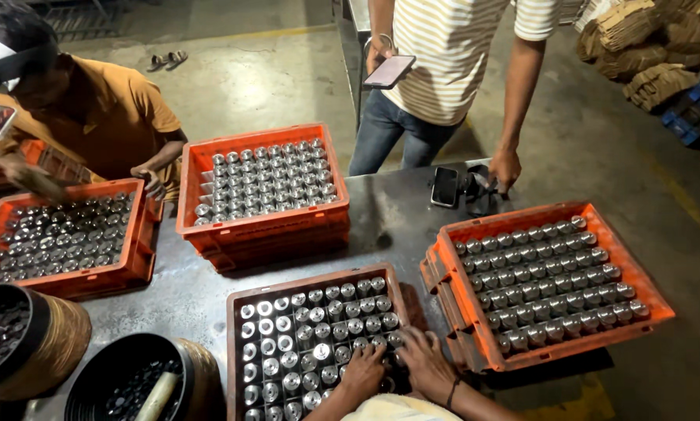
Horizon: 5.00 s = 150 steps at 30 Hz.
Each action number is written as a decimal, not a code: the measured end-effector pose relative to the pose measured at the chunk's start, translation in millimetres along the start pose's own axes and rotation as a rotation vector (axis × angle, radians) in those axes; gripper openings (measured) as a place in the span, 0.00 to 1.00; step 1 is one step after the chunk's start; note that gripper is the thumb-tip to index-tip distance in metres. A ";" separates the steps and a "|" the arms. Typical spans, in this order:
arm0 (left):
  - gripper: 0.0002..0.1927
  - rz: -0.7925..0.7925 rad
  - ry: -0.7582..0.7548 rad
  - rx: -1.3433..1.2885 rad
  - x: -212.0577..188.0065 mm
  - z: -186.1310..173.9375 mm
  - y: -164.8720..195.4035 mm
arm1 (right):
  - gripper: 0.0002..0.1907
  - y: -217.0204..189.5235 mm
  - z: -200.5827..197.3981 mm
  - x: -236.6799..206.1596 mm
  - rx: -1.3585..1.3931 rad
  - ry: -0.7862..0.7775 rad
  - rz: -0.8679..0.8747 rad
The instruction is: The person picks small knurled metal parts one at a time from a bucket and seats each into a compartment of a divided tray on the workbench. At times they hold a white cylindrical stick and rub it on parts in the tray while continuing to fill empty compartments.
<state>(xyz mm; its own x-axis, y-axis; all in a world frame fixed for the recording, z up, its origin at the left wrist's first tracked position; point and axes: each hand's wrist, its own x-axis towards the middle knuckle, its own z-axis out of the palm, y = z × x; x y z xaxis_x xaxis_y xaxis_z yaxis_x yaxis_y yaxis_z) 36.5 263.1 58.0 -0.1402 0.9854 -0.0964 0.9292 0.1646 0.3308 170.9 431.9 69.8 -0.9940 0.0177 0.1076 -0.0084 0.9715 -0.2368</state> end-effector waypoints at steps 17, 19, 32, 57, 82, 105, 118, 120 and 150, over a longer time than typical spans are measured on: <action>0.18 0.011 -0.006 -0.012 1.3 8.8 -2.5 | 0.17 -9.9 -20.5 6.9 0.120 -0.541 0.244; 0.19 -0.014 -0.041 -0.042 -0.5 15.5 -0.8 | 0.17 -15.1 -21.6 5.6 0.106 -0.468 0.252; 0.40 -0.759 0.132 -1.647 -38.5 33.8 -33.4 | 0.10 24.3 -29.1 -27.9 0.325 0.298 0.344; 0.15 -0.655 -0.158 -0.369 -84.6 0.8 -31.7 | 0.14 -30.7 18.6 22.4 0.237 -0.258 -0.001; 0.14 -0.474 0.146 -0.655 -90.7 -40.1 -17.3 | 0.24 -53.0 0.9 40.6 0.678 -0.452 0.105; 0.19 -0.583 -0.075 -0.357 -242.1 -92.4 -131.8 | 0.10 -141.7 43.0 75.9 0.624 -0.054 0.142; 0.05 -0.055 -0.075 -0.039 -251.0 -28.1 -165.9 | 0.04 -182.8 70.3 78.0 0.413 0.240 0.305; 0.03 -0.090 -0.169 0.069 -243.0 -24.6 -162.2 | 0.04 -185.7 67.9 80.5 0.404 0.260 0.321; 0.16 -0.415 0.404 -1.128 -263.6 -126.1 -166.5 | 0.28 -215.3 69.5 151.5 1.558 -0.463 0.052</action>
<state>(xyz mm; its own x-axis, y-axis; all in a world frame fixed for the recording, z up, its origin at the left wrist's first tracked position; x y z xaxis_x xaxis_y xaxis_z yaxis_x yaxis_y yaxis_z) -124.4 -18.6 146.8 -0.6291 0.7612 -0.1578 0.0117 0.2123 0.9771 14.5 208.9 70.0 -0.9403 -0.3073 -0.1465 0.2142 -0.1996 -0.9562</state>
